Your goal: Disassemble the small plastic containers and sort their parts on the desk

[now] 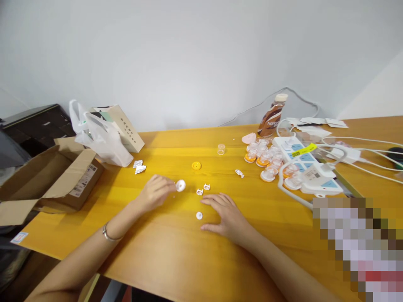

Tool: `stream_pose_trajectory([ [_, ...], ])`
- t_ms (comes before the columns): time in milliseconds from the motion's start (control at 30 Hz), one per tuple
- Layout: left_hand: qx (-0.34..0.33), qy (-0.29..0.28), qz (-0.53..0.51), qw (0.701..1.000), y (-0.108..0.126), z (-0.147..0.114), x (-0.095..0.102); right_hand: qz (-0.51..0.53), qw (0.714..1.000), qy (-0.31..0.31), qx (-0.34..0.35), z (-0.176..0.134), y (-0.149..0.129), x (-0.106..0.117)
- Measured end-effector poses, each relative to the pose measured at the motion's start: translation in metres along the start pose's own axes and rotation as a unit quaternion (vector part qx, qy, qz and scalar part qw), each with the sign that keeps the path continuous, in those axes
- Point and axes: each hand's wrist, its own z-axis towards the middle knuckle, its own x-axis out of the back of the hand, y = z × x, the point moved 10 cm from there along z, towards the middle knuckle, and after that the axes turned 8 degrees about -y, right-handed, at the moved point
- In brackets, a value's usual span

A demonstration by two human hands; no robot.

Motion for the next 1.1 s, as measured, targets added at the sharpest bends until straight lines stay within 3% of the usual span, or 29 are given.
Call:
stream_pose_trajectory([
  [100,0.038,-0.026,0.065,0.997,-0.047,0.003,-0.013,-0.001,1.000,-0.008,-0.007,0.001,0.000,-0.001],
  [200,0.026,-0.071,0.121,0.990,-0.072,0.010,-0.034,0.003,1.000,-0.013,-0.006,0.001,0.001,-0.002],
  [400,0.002,-0.099,0.156,0.983,-0.079,0.015,-0.056,0.004,1.000,-0.016,0.004,0.000,0.001,-0.004],
  [600,0.014,-0.099,0.141,0.985,-0.080,0.014,-0.056,0.003,1.000,-0.008,0.007,0.000,0.001,-0.002],
  [700,0.025,-0.062,0.098,0.993,-0.056,0.018,-0.041,0.010,1.000,-0.010,0.013,0.000,0.000,-0.002],
  [800,0.015,-0.022,-0.009,1.000,-0.003,0.023,-0.022,0.014,1.000,-0.009,0.016,-0.001,0.002,-0.003],
  [933,-0.019,-0.097,-0.108,0.989,0.070,0.026,-0.027,0.013,1.000,0.005,0.021,-0.001,0.004,-0.003],
  [1000,-0.025,-0.121,-0.127,0.984,0.086,0.025,-0.034,0.011,1.000,0.002,0.019,0.000,0.004,-0.003],
  [1100,-0.028,-0.137,-0.140,0.980,0.090,0.020,-0.044,0.012,1.000,-0.012,0.014,0.001,0.003,-0.003],
])
